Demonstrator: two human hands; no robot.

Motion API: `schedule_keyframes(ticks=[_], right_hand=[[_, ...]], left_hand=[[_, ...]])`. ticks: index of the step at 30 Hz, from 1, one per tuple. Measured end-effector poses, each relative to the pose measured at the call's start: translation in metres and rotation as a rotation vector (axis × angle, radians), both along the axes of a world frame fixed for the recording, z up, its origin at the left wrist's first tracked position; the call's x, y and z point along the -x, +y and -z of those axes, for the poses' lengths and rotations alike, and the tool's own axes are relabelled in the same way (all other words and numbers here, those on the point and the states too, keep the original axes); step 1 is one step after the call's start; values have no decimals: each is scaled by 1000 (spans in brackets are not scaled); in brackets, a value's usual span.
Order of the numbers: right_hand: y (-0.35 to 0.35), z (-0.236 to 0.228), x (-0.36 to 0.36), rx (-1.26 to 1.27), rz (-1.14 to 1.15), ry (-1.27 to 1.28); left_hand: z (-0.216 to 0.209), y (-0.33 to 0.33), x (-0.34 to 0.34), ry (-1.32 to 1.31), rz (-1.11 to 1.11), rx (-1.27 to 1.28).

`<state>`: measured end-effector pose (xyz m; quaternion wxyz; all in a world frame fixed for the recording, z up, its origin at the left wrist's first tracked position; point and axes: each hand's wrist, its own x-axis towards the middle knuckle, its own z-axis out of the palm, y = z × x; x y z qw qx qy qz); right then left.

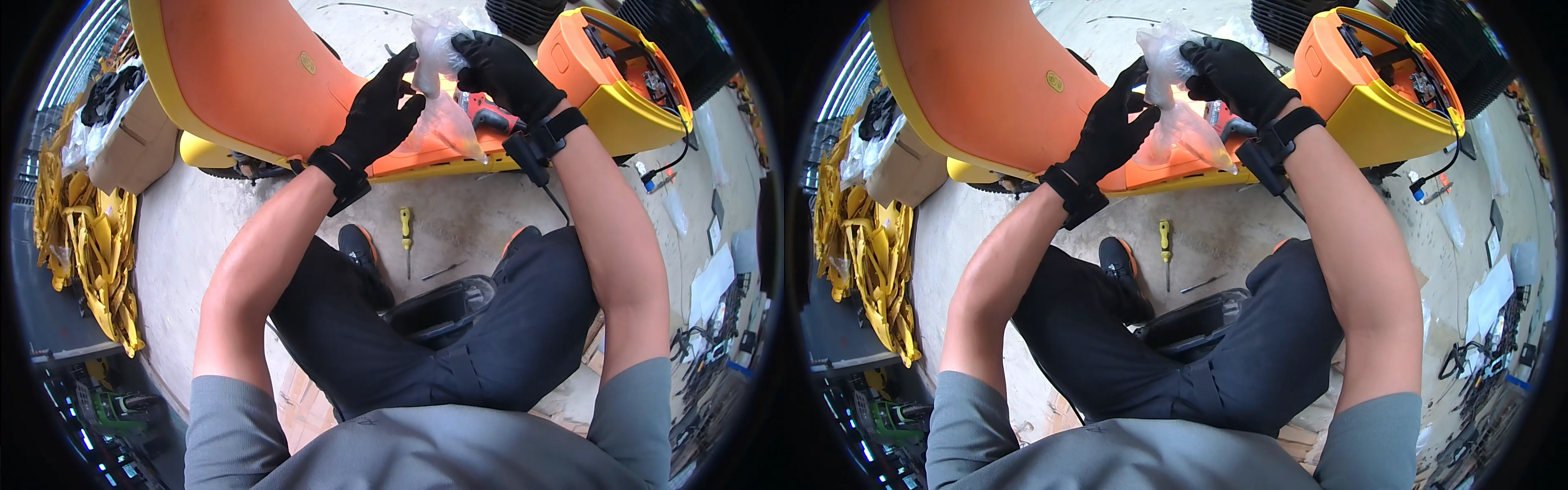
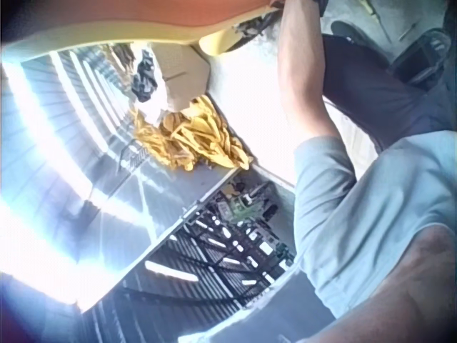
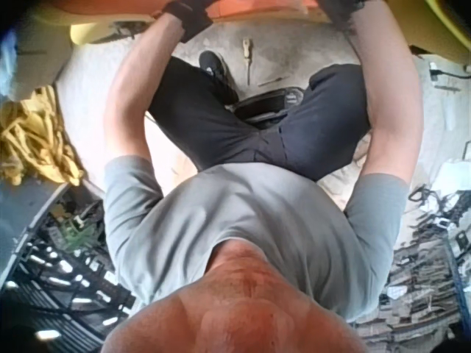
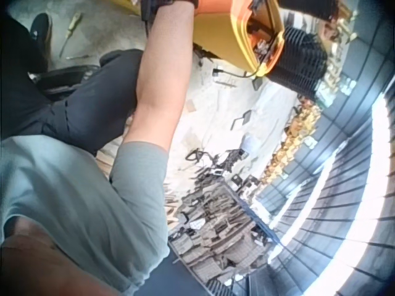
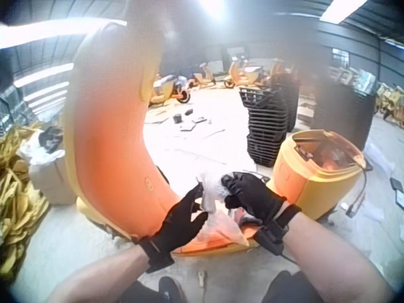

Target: The person attaches a yellow trim piece to the handlebar assembly of a scooter and then takes a small bag of fasteners out of a bin to prepare for further assembly.

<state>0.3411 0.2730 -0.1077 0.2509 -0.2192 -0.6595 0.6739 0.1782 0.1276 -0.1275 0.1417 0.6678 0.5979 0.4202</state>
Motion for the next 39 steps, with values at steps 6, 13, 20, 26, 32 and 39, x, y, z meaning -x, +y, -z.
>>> schedule_keyframes(ticks=[6,13,20,26,32,39], right_hand=[[-3,-3,4,159,89,-31],[2,9,8,323,102,-33],[-9,-4,9,133,331,-20],[-29,-7,13,-629,118,-56],[-48,0,21,-677,-43,-97],[-47,8,29,-983,-45,-157]], left_hand=[[-6,-1,-4,-5,15,-75],[-23,-5,-23,-77,83,-158],[-14,0,-8,81,-58,-113],[-6,2,12,64,-226,1],[-11,3,17,-8,-222,158],[-15,0,18,-68,-115,187]])
